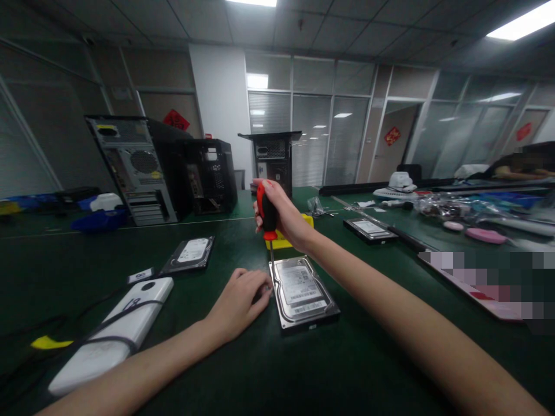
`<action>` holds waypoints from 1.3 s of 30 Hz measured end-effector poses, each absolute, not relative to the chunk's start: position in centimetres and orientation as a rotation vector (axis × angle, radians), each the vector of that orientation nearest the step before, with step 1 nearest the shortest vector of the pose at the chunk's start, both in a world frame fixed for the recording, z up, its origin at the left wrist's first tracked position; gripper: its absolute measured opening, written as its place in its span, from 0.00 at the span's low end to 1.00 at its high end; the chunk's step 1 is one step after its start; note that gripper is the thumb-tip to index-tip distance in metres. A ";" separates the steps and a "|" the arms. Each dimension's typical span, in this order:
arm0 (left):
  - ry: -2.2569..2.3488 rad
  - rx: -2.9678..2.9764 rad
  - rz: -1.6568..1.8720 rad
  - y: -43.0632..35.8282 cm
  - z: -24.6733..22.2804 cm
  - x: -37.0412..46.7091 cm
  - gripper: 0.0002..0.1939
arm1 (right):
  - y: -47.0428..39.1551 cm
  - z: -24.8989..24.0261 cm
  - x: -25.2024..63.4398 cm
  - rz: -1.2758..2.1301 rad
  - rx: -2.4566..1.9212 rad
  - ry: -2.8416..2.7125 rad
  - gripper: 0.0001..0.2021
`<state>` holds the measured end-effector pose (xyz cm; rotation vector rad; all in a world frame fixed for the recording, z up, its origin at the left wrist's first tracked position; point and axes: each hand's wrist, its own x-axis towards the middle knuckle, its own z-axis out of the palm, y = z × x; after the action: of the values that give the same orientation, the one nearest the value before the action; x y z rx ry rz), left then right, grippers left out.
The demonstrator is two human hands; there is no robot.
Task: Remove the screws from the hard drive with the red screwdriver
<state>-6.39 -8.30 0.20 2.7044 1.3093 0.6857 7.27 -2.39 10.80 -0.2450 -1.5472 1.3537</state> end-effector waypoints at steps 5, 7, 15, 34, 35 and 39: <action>1.312 2.710 0.681 -8.3 0.2 -6.4 0.05 | -1.9 10.7 7.4 1.315 -0.287 -1.515 0.13; 1.316 2.709 0.688 -8.3 0.2 -6.4 0.05 | -1.7 10.7 7.4 1.283 -0.275 -1.495 0.14; 1.306 2.709 0.686 -8.4 0.4 -6.3 0.05 | -2.2 10.9 7.6 1.322 -0.204 -1.556 0.16; 1.305 2.707 0.696 -8.3 0.2 -6.4 0.05 | -2.2 10.8 7.7 1.407 -0.211 -1.554 0.18; 1.305 2.707 0.694 -8.3 0.2 -6.4 0.05 | -2.2 10.8 7.7 1.407 -0.215 -1.553 0.18; 1.312 2.701 0.692 -8.3 0.2 -6.4 0.05 | -2.3 11.0 7.7 1.481 -0.226 -1.545 0.20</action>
<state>-6.41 -8.30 0.19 2.7007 1.3124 0.6919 7.65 -2.33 11.04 -0.2263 -1.5452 1.4809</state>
